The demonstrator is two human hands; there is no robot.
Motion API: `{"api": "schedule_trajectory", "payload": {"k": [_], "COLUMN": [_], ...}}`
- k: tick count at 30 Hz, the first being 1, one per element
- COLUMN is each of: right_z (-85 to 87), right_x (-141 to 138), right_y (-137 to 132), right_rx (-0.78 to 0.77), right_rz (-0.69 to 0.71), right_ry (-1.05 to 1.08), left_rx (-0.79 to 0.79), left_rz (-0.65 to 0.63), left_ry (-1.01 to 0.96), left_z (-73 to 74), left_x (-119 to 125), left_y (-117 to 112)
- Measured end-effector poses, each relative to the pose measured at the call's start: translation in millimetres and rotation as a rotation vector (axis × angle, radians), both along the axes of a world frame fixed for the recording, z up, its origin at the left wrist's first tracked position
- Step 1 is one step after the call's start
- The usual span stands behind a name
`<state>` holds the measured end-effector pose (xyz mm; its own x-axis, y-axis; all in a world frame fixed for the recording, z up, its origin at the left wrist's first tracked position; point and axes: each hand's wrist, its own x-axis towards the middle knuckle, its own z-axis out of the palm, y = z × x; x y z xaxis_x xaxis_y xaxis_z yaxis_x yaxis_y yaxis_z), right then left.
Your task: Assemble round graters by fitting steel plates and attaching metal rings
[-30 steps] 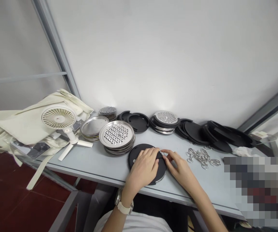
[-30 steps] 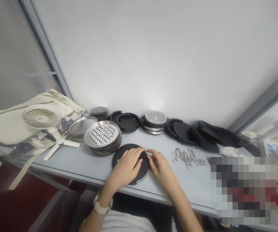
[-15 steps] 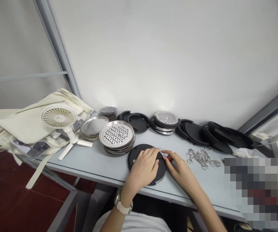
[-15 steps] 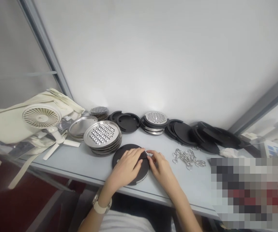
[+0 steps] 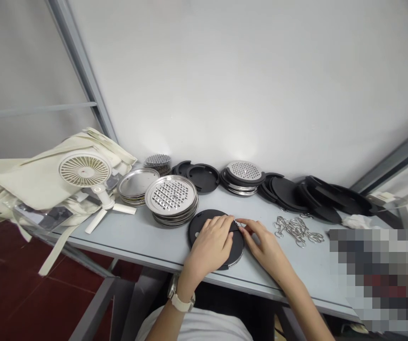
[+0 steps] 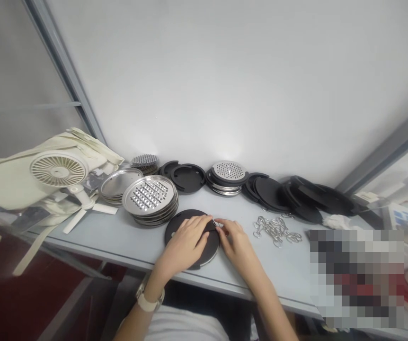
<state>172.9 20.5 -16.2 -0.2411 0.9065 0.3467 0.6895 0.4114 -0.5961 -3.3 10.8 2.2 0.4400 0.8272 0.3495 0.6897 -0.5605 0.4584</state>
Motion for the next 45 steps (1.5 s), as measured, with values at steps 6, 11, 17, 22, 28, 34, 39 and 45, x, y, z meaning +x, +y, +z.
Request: {"api": "schedule_trajectory", "payload": {"k": [6,11,17,22,28,34,39,45], "right_z": [-2.7,-6.9,-5.4,-1.9,-2.0,-5.0,-4.5,-3.7], "right_x": [0.5,2.3,1.8,1.0,1.8,2.3,2.1,1.5], "right_y": [0.3,1.6,2.0,0.5,0.6,2.4,1.1,-0.4], "right_rx": [0.003,-0.012,-0.035,-0.017,-0.025,-0.032,-0.034,-0.001], "right_rz": [0.008,0.007,-0.011,-0.002,-0.003,-0.016,-0.01,-0.019], "right_ry": [0.004,0.035,0.06,0.058,0.064,0.072,0.067,0.031], "left_rx": [0.003,0.002,0.014,0.019,0.018,0.029,0.027,0.013], "left_rz": [0.001,0.0,0.0,-0.002,0.004,-0.017,-0.016,-0.014], "left_ry": [0.003,-0.003,-0.004,-0.001,0.002,0.0,0.007,0.001], "left_z": [0.0,0.1,-0.9,-2.0,-0.9,-0.2,0.5,1.8], "left_x": [-0.4,0.1,-0.3,-0.6,-0.8,-1.4,-1.9,-1.4], "left_y": [0.0,0.1,-0.3,0.4,0.3,-1.1,-1.3,-1.8]}}
